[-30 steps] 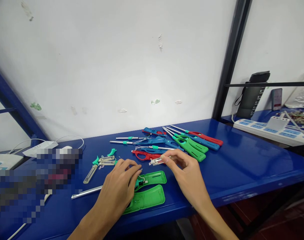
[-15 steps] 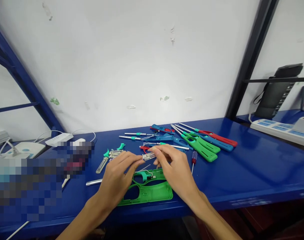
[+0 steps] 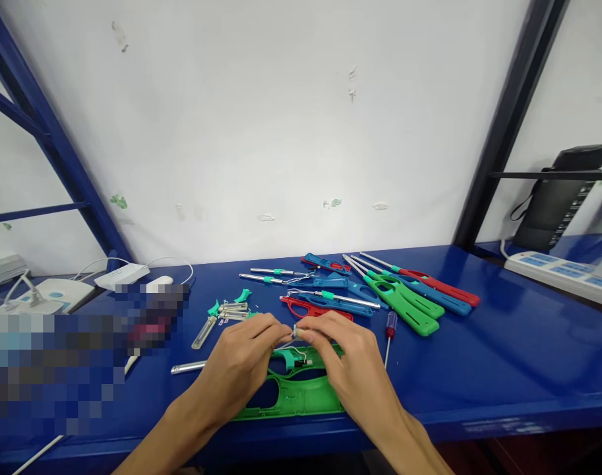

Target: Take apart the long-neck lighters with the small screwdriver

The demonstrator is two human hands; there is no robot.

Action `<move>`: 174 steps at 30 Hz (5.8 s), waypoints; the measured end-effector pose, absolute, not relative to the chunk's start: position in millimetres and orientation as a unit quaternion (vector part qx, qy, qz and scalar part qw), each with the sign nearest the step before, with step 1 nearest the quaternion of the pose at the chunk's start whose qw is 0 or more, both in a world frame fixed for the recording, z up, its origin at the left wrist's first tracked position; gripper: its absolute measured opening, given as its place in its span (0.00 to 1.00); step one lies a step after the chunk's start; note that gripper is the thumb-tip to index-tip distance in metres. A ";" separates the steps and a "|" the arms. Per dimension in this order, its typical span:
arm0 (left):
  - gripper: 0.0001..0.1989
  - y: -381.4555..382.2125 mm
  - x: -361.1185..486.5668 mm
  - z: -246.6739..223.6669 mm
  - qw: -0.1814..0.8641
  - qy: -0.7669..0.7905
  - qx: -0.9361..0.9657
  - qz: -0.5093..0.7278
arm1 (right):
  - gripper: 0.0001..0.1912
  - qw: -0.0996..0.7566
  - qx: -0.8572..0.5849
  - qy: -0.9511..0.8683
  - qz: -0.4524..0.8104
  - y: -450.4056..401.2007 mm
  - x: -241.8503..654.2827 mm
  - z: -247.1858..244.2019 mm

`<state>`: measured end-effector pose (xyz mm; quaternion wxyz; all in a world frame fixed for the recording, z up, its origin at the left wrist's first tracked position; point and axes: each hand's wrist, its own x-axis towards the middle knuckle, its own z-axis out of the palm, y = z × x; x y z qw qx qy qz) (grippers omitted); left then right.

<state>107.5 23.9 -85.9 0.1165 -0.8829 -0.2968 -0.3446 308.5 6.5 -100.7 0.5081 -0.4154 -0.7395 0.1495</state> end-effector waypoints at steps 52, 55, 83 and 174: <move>0.05 23.5 53.6 -44.7 -0.067 -0.439 -0.888 -0.116 | 0.13 0.312 -0.461 -0.816 0.153 5.1 333.5 -106.7; 0.05 21.8 55.0 -43.7 -0.054 -0.433 -0.890 -0.130 | 0.14 0.313 -0.464 -0.815 0.150 4.7 334.2 -107.9; 0.08 24.7 78.6 -45.4 0.033 -0.408 -0.876 -0.255 | 0.07 0.334 -0.470 -0.798 0.175 5.4 337.5 -107.3; 0.09 43.2 36.1 -28.9 -0.065 -0.540 -0.823 -0.165 | 0.14 0.317 -0.506 -0.800 0.058 2.8 338.0 -111.7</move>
